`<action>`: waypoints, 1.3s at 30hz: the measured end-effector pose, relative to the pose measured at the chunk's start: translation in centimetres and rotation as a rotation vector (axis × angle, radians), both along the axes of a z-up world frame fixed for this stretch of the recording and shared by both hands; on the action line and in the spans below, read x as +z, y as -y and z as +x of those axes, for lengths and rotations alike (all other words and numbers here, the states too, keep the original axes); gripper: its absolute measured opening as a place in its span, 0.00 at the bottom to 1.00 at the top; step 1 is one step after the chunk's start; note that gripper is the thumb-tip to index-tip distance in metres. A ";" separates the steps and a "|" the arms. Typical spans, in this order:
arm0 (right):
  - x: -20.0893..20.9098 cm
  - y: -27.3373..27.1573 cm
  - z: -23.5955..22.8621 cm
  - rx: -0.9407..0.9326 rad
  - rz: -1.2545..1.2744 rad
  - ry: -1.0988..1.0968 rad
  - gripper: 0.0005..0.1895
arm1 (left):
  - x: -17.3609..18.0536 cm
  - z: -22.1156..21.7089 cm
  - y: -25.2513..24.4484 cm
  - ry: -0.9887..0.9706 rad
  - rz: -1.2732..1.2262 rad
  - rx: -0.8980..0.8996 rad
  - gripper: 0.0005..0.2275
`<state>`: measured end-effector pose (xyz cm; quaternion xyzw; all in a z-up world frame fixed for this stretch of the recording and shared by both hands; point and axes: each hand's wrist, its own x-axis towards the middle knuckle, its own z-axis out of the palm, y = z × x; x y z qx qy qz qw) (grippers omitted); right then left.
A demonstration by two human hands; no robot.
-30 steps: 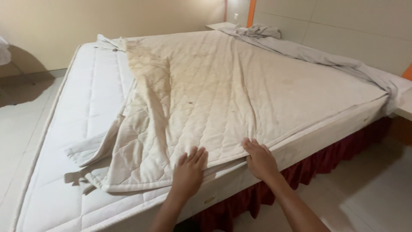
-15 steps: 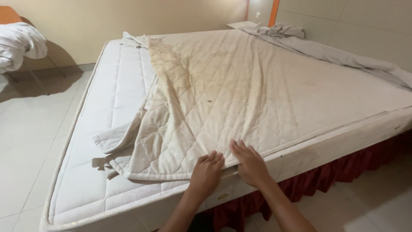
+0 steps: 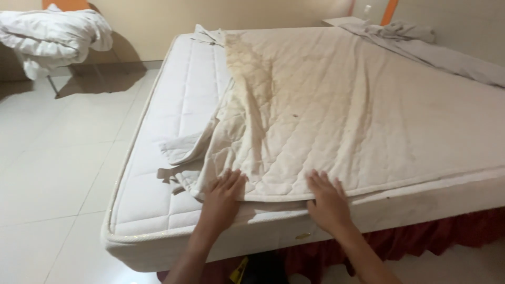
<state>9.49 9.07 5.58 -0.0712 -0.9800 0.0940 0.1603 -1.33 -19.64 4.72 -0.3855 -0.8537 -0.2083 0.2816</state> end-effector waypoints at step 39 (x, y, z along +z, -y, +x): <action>2.7 13.7 -3.7 0.480 0.083 -0.030 0.45 | 2.3 1.2 7.6 -0.105 -0.053 0.411 0.27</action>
